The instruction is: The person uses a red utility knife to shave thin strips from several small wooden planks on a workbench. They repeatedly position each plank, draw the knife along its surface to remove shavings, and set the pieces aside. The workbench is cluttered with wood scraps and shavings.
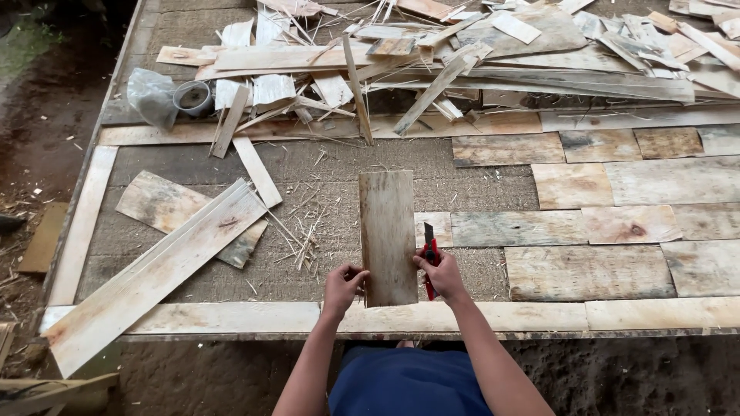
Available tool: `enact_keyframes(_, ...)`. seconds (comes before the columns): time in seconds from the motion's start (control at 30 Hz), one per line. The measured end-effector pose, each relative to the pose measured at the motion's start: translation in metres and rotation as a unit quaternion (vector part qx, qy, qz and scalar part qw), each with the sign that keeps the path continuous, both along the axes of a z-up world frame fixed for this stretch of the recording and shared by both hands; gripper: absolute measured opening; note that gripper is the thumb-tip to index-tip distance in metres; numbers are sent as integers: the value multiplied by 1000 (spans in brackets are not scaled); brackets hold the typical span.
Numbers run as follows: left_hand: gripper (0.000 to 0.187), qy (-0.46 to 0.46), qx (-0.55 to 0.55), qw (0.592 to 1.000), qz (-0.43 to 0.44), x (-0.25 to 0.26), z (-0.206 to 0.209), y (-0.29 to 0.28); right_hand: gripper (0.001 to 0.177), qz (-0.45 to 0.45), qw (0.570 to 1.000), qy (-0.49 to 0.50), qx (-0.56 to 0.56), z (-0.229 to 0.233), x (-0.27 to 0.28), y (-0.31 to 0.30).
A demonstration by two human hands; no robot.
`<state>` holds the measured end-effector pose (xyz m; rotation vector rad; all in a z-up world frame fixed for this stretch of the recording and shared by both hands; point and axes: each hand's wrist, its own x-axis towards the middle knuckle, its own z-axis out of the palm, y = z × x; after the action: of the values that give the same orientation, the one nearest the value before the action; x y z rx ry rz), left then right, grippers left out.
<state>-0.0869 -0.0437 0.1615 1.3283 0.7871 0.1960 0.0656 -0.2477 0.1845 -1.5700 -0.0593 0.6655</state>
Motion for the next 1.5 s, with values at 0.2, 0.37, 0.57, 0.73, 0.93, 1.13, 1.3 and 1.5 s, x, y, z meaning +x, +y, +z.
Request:
enact_keyframes(0.2, 14, -9, -15, 999, -44, 14, -5, 11, 24, -24, 999, 6, -42, -26, 16, 8)
enact_keyframes(0.37, 14, 57, 123, 986, -96, 14, -71, 57, 26, -134, 989, 28, -62, -44, 34, 5)
enact_keyframes(0.57, 40, 181, 435, 839, -273, 10, -58, 89, 25, -309, 949, 50, -27, -32, 32, 23)
enact_keyframes(0.73, 59, 217, 509, 738, -386, 25, -32, 105, 30, -341, 937, 70, -23, -32, 30, 32)
enact_keyframes(0.93, 53, 251, 522, 738, -348, 12, -67, 150, 30, -200, 963, 48, -174, -79, 39, 56)
enact_keyframes(1.13, 56, 301, 645, 688, -140, -30, -81, 222, 33, -62, 966, -27, -250, -33, 30, 125)
enact_keyframes(1.3, 55, 362, 481, 784, -149, -48, -81, 262, 17, 39, 984, -5, -175, -9, 20, 174)
enact_keyframes(1.5, 33, 174, 301, 938, -13, 3, -106, 235, 18, -13, 997, 72, -14, -54, 3, 188)
